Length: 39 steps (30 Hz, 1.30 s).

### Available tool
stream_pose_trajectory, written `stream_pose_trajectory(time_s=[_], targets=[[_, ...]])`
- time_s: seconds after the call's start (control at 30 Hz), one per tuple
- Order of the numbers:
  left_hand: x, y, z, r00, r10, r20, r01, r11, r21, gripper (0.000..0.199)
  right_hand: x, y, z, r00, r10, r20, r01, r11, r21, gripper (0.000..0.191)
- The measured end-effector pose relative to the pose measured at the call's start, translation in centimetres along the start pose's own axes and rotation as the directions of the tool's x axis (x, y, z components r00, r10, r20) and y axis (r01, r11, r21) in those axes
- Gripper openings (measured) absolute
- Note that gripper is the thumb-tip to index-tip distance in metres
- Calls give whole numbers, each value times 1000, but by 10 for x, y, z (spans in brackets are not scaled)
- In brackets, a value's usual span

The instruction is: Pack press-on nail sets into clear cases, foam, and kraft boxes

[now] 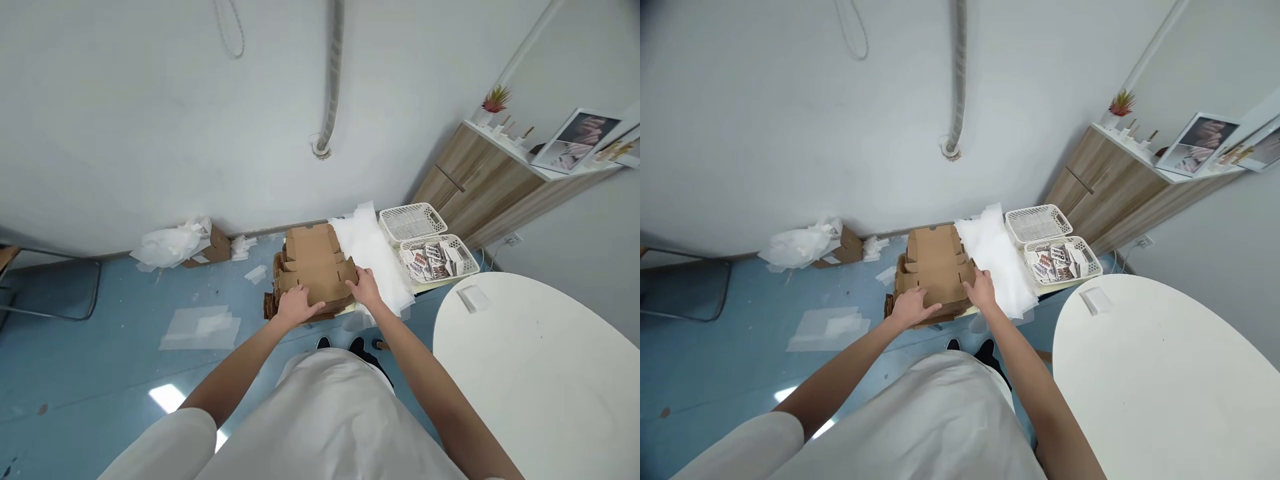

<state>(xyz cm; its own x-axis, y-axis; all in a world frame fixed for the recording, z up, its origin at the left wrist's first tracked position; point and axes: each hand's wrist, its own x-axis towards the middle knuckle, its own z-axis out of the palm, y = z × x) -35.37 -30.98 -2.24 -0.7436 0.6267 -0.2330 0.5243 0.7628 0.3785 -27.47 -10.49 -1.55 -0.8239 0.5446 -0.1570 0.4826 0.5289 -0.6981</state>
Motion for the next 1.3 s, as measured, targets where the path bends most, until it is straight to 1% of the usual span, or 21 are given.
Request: stream_pose_trajectory(time_s=[0.1,0.23,0.3,0.43,0.5,0.57,0.63,0.67,0.77,0.87,0.9,0.93,0.97,1.0,1.03,1.07,1.1,1.17,1.2,1.23,1.3], targets=[[-1,-11,3,999,-43,-7,43,997,-65,66,9,1,2,999,32,7,-32,998,-61,52],[-2,-20,3,999,-51,-10,50,992,-115,64,21,3,6,992,58,109,-44,990,-133,44],[-3,-20,0,1000,-30,0,29,995,-91,60,26,2,9,988,64,138,-37,981,-191,33],[-2,-7,-3,999,40,11,-40,999,14,48,33,-2,11,991,80,110,-40,945,-326,10],[1,2,-2,997,72,14,-73,995,65,44,37,-3,8,986,123,108,-91,960,-265,7],[4,11,1,995,98,31,-100,990,98,43,39,-1,3,969,192,155,-180,980,-87,8],[9,15,5,991,128,49,-133,984,119,42,39,2,-2,947,240,215,-260,963,72,8],[11,15,7,987,149,54,-155,980,126,41,38,3,-4,940,251,229,-283,952,116,9],[16,12,10,978,204,51,-209,970,124,41,33,7,-9,942,259,211,-293,945,146,10],[21,8,11,976,213,47,-217,968,123,39,24,4,-16,949,258,182,-285,947,145,14],[22,7,11,976,213,49,-218,968,126,37,20,2,-18,963,230,138,-246,962,117,16],[24,7,12,975,218,52,-223,966,131,36,16,-2,-20,983,168,70,-173,983,64,19],[25,7,12,973,225,54,-230,964,136,35,11,-6,-22,997,74,-3,-74,997,-14,22],[26,7,13,971,234,53,-239,961,142,34,5,-10,-23,998,-43,-52,37,993,-112,24],[27,7,13,969,243,47,-248,958,148,35,-1,-15,-22,984,-166,-61,150,966,-212,25],[27,7,14,967,252,38,-255,955,154,35,-8,-19,-19,967,-254,-10,241,928,-284,26],[28,7,14,965,263,28,-264,952,157,36,-15,-23,-15,949,-300,96,315,894,-319,28],[28,7,13,958,286,7,-284,947,152,34,-27,-27,-1,885,-333,326,440,829,-346,32],[27,7,11,954,298,-5,-295,945,145,33,-32,-26,7,853,-327,406,479,800,-362,33],[26,7,9,950,311,-19,-306,942,138,32,-36,-24,14,841,-301,450,487,784,-385,34],[23,6,1,938,341,-60,-331,934,135,31,-41,-16,27,855,-233,464,435,810,-394,34]])
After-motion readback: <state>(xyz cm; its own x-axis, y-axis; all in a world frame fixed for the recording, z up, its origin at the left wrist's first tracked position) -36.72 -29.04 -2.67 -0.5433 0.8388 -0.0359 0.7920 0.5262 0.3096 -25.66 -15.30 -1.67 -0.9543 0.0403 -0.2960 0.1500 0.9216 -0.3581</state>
